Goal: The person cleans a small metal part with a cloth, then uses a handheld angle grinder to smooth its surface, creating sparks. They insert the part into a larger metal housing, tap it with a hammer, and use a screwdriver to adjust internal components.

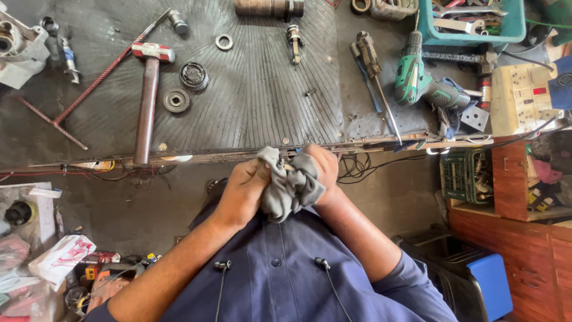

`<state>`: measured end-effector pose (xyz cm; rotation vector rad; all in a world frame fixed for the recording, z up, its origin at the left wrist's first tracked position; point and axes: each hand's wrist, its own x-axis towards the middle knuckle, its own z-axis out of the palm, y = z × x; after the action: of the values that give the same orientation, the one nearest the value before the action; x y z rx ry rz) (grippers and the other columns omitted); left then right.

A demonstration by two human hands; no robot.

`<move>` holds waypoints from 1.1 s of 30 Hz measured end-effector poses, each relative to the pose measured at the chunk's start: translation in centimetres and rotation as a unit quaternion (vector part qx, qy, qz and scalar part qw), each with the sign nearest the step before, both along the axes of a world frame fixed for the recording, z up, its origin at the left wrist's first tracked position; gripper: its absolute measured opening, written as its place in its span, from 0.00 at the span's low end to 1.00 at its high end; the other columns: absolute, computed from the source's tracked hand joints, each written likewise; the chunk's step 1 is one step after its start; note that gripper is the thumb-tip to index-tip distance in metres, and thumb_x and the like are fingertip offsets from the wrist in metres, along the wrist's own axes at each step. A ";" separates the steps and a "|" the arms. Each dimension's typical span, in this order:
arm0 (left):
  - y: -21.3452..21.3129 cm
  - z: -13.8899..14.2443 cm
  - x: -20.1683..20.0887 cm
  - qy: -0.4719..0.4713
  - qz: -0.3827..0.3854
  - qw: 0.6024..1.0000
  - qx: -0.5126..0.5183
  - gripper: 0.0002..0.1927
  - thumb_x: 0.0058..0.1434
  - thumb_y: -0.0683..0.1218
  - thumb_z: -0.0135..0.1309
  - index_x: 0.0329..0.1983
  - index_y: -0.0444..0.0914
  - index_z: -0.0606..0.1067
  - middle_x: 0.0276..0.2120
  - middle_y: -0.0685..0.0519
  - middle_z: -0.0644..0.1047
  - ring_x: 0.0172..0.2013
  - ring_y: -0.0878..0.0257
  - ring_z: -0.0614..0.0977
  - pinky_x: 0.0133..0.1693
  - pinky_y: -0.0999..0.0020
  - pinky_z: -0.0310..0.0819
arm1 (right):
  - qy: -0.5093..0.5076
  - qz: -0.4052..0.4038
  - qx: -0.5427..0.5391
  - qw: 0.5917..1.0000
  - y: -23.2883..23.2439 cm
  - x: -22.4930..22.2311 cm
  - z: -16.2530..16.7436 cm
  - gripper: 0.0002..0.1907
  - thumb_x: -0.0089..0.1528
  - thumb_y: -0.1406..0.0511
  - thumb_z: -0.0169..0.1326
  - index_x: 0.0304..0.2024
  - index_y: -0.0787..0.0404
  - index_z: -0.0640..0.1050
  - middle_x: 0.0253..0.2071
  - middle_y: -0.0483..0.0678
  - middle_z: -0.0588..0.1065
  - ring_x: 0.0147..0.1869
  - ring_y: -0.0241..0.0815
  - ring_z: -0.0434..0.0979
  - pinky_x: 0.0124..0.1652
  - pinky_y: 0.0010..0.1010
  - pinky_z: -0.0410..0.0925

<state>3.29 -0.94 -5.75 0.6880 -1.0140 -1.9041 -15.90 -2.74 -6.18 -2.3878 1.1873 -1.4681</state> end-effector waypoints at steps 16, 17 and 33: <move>-6.3 2.3 2.3 -0.413 0.067 0.760 -0.496 0.17 0.62 0.52 0.54 0.43 0.34 0.70 0.32 0.40 0.79 0.33 0.41 0.81 0.38 0.48 0.77 | -0.080 -0.012 0.409 0.909 -0.3 3.4 -2.8 0.10 0.65 0.62 0.52 0.39 0.64 0.76 0.35 0.54 0.77 0.36 0.50 0.79 0.38 0.38 0.72; -6.5 2.1 2.2 -0.400 0.028 0.728 -0.556 0.17 0.60 0.52 0.56 0.39 0.34 0.70 0.29 0.40 0.78 0.32 0.40 0.81 0.36 0.47 0.76 | -0.066 -0.030 0.427 0.901 -0.5 3.5 -2.6 0.10 0.65 0.62 0.53 0.39 0.64 0.77 0.34 0.54 0.78 0.35 0.49 0.78 0.37 0.38 0.72; -7.2 -2.5 4.2 0.002 0.085 0.995 0.053 0.27 0.73 0.49 0.53 0.71 0.35 0.61 0.52 0.53 0.68 0.51 0.64 0.71 0.53 0.67 0.68 | -0.067 0.023 0.229 0.971 -3.2 2.3 0.9 0.24 0.61 0.69 0.60 0.60 0.65 0.73 0.59 0.55 0.73 0.65 0.51 0.74 0.63 0.38 0.68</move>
<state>7.50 -8.14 -8.29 0.8060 -0.8288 -1.8188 -13.63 -5.94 -5.32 -1.9640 1.2639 -1.1624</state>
